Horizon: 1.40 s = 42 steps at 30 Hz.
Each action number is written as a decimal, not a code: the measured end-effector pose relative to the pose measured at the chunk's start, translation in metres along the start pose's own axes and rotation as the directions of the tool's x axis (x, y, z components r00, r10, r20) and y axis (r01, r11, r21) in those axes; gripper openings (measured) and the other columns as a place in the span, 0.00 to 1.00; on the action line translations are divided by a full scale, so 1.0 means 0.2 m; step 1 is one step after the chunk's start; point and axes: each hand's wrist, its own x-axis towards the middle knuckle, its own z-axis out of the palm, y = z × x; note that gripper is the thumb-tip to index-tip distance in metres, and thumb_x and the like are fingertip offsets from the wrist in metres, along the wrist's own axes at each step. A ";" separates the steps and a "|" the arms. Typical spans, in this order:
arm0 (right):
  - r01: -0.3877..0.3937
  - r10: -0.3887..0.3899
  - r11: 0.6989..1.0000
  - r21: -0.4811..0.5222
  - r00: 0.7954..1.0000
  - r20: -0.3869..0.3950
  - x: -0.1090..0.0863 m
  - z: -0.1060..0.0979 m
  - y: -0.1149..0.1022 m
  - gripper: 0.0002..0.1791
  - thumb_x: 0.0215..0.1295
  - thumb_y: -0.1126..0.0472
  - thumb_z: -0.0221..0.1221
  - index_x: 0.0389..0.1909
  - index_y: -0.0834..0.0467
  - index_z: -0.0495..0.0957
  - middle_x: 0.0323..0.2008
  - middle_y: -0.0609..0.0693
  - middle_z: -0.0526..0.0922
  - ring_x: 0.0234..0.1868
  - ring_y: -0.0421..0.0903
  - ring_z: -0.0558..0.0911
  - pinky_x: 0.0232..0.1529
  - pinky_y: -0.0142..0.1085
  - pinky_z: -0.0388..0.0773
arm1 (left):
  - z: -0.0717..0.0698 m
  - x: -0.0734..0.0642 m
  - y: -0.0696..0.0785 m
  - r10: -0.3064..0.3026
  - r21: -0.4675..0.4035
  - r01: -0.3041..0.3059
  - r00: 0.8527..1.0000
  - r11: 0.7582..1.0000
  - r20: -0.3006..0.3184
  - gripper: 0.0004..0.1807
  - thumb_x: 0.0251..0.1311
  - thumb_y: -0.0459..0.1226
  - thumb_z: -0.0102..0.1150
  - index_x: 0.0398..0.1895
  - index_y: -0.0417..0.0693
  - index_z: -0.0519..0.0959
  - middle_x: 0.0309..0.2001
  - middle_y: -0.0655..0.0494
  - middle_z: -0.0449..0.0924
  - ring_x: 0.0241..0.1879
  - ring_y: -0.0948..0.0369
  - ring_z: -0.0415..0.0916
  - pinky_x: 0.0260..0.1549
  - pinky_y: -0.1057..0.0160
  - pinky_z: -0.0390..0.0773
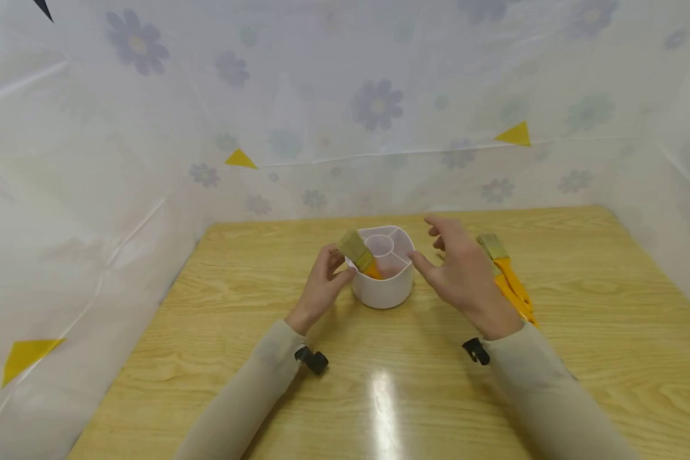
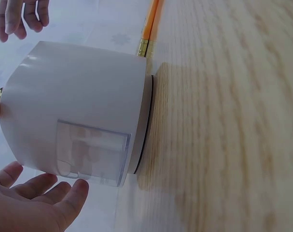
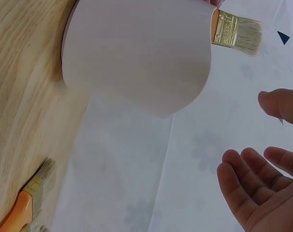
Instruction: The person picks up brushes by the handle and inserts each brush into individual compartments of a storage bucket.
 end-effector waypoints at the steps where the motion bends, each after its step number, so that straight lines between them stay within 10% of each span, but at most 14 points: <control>1: 0.002 -0.002 1.000 -0.004 1.000 -0.006 0.00 0.00 0.01 0.36 0.45 0.66 0.73 0.58 0.65 0.72 0.41 0.60 0.78 0.33 0.52 0.79 0.37 0.43 0.76 | 0.00 0.00 0.00 0.003 -0.003 -0.003 1.000 1.000 0.000 0.25 0.66 0.32 0.52 0.63 0.37 0.58 0.62 0.37 0.63 0.68 0.48 0.58 0.61 0.51 0.66; 16: -0.043 0.042 0.998 -0.048 0.998 -0.038 -0.01 -0.07 0.07 0.34 0.45 0.65 0.73 0.57 0.65 0.73 0.40 0.59 0.79 0.33 0.52 0.80 0.35 0.41 0.74 | 0.01 0.01 -0.02 0.048 -0.041 -0.048 0.999 0.998 0.006 0.30 0.61 0.28 0.56 0.64 0.33 0.56 0.57 0.33 0.64 0.66 0.43 0.58 0.61 0.43 0.62; 27: -0.046 0.044 0.997 -0.056 0.999 -0.030 -0.01 -0.07 0.10 0.34 0.46 0.64 0.73 0.56 0.65 0.74 0.40 0.59 0.79 0.32 0.51 0.80 0.35 0.41 0.74 | 0.03 0.05 -0.18 0.052 -0.003 -0.052 0.997 0.999 -0.056 0.32 0.59 0.34 0.63 0.64 0.47 0.60 0.57 0.47 0.67 0.65 0.54 0.62 0.61 0.48 0.65; 42: -0.098 0.098 0.994 -0.056 0.995 0.008 -0.02 -0.08 0.12 0.34 0.48 0.63 0.72 0.58 0.64 0.73 0.41 0.60 0.79 0.33 0.54 0.80 0.34 0.49 0.77 | 0.02 0.01 -0.03 0.031 -0.004 -0.031 1.000 1.000 -0.003 0.35 0.60 0.32 0.60 0.68 0.38 0.56 0.63 0.37 0.62 0.67 0.45 0.57 0.62 0.40 0.60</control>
